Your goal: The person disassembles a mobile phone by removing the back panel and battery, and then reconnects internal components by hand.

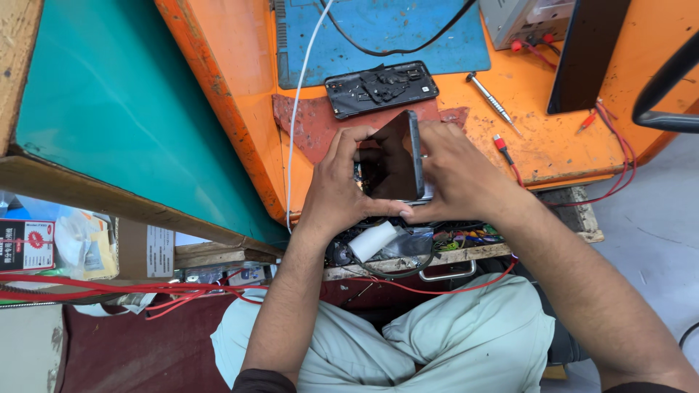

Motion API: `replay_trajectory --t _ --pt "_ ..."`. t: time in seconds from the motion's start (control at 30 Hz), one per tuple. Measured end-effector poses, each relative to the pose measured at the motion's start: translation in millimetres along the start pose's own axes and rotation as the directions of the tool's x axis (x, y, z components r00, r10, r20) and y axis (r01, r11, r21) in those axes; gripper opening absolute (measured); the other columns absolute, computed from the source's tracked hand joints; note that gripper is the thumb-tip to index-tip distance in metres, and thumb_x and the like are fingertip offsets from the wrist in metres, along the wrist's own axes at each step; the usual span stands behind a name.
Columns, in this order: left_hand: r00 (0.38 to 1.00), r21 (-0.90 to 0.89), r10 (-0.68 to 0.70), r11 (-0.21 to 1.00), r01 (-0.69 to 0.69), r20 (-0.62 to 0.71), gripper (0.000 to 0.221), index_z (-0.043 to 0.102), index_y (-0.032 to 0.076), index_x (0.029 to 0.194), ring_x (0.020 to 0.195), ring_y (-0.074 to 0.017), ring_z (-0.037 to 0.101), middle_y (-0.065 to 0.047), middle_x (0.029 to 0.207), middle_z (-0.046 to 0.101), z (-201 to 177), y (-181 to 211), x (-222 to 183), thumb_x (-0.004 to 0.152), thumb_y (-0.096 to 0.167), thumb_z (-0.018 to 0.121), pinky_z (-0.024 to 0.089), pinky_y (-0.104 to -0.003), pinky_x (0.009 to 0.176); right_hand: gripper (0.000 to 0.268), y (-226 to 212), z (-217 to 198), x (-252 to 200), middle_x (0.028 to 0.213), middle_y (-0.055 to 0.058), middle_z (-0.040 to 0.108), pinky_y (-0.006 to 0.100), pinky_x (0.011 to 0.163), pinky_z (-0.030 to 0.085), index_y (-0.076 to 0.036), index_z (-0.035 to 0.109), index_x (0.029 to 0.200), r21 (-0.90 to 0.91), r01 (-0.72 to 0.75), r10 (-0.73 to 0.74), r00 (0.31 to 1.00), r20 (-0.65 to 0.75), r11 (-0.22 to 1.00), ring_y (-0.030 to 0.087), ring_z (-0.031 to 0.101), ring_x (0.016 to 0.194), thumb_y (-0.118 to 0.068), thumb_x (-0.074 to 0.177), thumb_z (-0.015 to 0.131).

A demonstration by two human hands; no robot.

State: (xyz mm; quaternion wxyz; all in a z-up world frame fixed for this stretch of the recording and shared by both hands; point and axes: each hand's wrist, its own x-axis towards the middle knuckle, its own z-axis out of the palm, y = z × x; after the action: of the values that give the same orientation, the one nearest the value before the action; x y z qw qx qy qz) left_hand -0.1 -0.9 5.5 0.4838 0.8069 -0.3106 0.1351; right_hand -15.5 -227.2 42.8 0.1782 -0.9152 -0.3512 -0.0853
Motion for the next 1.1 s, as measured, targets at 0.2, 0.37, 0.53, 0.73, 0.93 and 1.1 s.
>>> replay_trajectory --t 0.2,0.37,0.53,0.73,0.93,1.1 --pt "1.0 0.018 -0.013 1.0 0.013 -0.006 0.11 0.049 0.004 0.133 0.118 -0.0278 0.069 -0.012 0.126 0.06 1 -1 -2 0.049 0.052 0.102 0.06 -0.04 0.099 0.076 -6 11 -8 0.131 0.024 0.05 0.052 0.105 0.037 0.0 0.067 0.118 -0.079 0.011 -0.016 0.998 -0.064 0.997 0.042 0.045 0.126 -0.047 0.06 0.086" --pt "0.999 -0.009 -0.05 0.999 0.05 0.022 0.11 0.049 0.004 0.134 0.116 -0.0265 0.07 -0.012 0.127 0.06 2 0 0 0.05 0.051 0.101 0.061 -0.039 0.098 0.087 -3 13 -12 0.131 0.022 0.05 0.052 0.106 0.037 0.005 0.061 0.132 0.017 -0.068 0.069 0.996 -0.052 0.998 0.041 0.045 0.127 -0.045 0.065 0.083" --pt "0.998 -0.046 -0.066 0.997 0.067 0.02 0.11 0.048 0.005 0.135 0.118 -0.0254 0.071 -0.011 0.128 0.06 1 -1 0 0.05 0.052 0.1 0.062 -0.038 0.099 0.078 2 16 -13 0.136 0.02 0.049 0.052 0.106 0.036 -0.006 0.062 0.127 0.013 -0.022 0.023 0.997 -0.075 1.0 0.04 0.043 0.131 -0.049 0.066 0.085" --pt "0.998 -0.011 -0.051 0.999 0.051 0.02 0.11 0.05 0.004 0.133 0.116 -0.0271 0.07 -0.012 0.125 0.061 0 1 0 0.048 0.052 0.1 0.06 -0.039 0.099 0.093 4 16 -5 0.13 0.021 0.053 0.053 0.103 0.036 -0.002 0.059 0.13 0.051 -0.085 0.087 0.995 -0.05 0.995 0.042 0.046 0.126 -0.054 0.059 0.087" --pt "1.0 -0.027 0.005 1.0 -0.005 0.0 0.096 0.058 0.01 0.137 0.116 -0.0258 0.072 -0.009 0.127 0.064 -2 13 5 0.059 0.045 0.101 0.061 -0.038 0.098 0.073 -16 0 -10 0.122 0.01 0.063 0.052 0.111 0.037 -0.015 0.064 0.122 -0.053 -0.07 0.058 0.979 -0.195 0.996 0.036 0.056 0.121 -0.043 0.061 0.092" --pt "0.998 0.152 -0.041 0.988 0.033 0.048 0.094 0.064 0.013 0.133 0.104 -0.0239 0.073 -0.007 0.12 0.067 0 22 9 0.055 0.05 0.1 0.06 -0.037 0.087 0.071 -21 -29 -74 0.139 0.02 0.058 0.045 0.113 0.045 -0.001 0.057 0.136 0.13 -0.309 0.335 0.857 -0.392 0.942 0.037 0.056 0.133 -0.013 0.07 0.082"
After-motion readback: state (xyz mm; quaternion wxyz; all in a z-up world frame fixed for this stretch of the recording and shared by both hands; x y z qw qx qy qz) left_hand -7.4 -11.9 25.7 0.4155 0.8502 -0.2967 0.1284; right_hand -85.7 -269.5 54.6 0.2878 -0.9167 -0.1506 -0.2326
